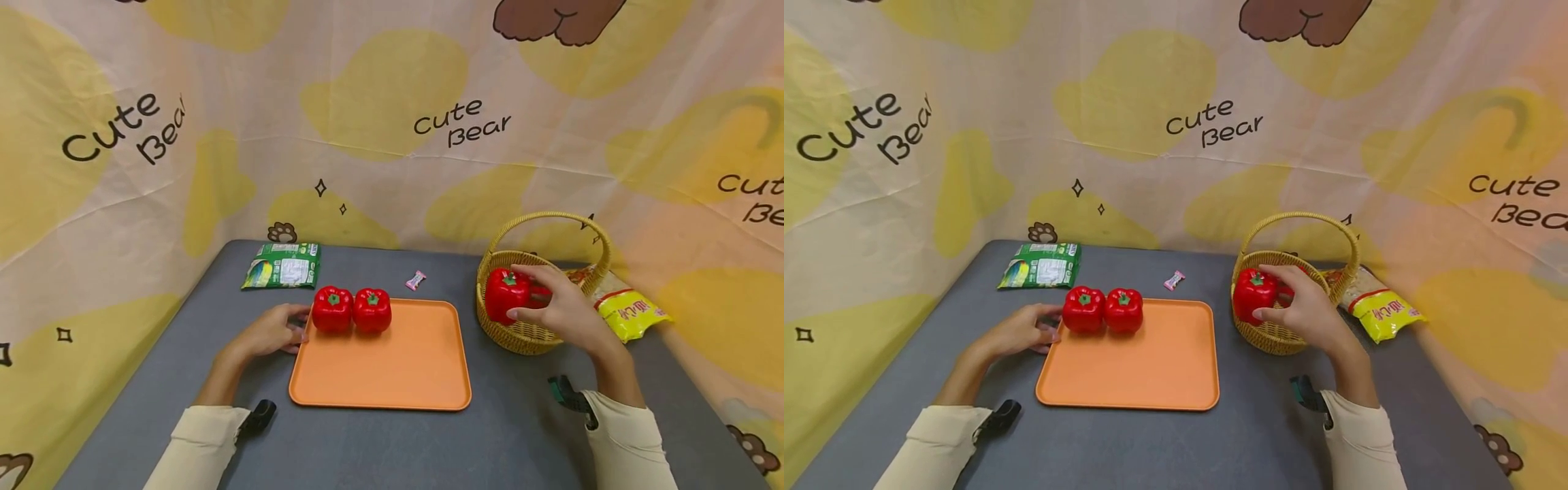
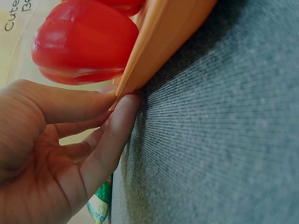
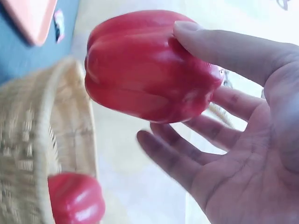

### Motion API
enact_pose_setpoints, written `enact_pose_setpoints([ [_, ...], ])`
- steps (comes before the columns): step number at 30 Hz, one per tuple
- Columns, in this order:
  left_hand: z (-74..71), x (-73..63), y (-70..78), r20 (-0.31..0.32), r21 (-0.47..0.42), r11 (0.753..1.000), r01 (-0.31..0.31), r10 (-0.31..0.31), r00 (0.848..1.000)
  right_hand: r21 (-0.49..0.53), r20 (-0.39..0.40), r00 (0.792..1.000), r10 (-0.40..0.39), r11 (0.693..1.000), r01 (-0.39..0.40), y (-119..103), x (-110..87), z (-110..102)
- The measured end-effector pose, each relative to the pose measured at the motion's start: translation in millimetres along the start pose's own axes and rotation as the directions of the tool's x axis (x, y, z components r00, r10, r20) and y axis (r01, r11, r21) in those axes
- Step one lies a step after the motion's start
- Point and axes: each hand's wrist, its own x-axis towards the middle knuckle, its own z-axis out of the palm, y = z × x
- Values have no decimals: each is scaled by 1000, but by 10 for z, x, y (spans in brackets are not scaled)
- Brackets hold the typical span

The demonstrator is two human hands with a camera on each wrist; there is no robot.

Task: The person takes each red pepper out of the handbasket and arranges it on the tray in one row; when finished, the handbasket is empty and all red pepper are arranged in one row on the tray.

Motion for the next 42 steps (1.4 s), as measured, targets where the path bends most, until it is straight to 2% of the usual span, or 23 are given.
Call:
enact_pose_setpoints([
  [8, -16, -16, 20, -3, 0, 1000, 2, -2, 1000, 124, 36, 996, -84, 989, 79, -201, 118, 337],
  [17, -12, -10, 15, 0, -4, 1000, 7, -7, 1000, 168, 70, 992, -107, 981, 94, -396, 289, 679],
  [25, -15, -8, 13, 2, -11, 1000, 1, -1, 1000, 227, 89, 989, -116, 969, 93, -512, 394, 879],
  [35, -5, 19, -11, 6, -29, 999, -14, 14, 1000, 295, 97, 984, -149, 948, 115, -519, 473, 1079],
  [42, -4, 17, -13, 9, -27, 1000, -14, 15, 1000, 293, 92, 982, -163, 947, 130, -480, 498, 1200],
])
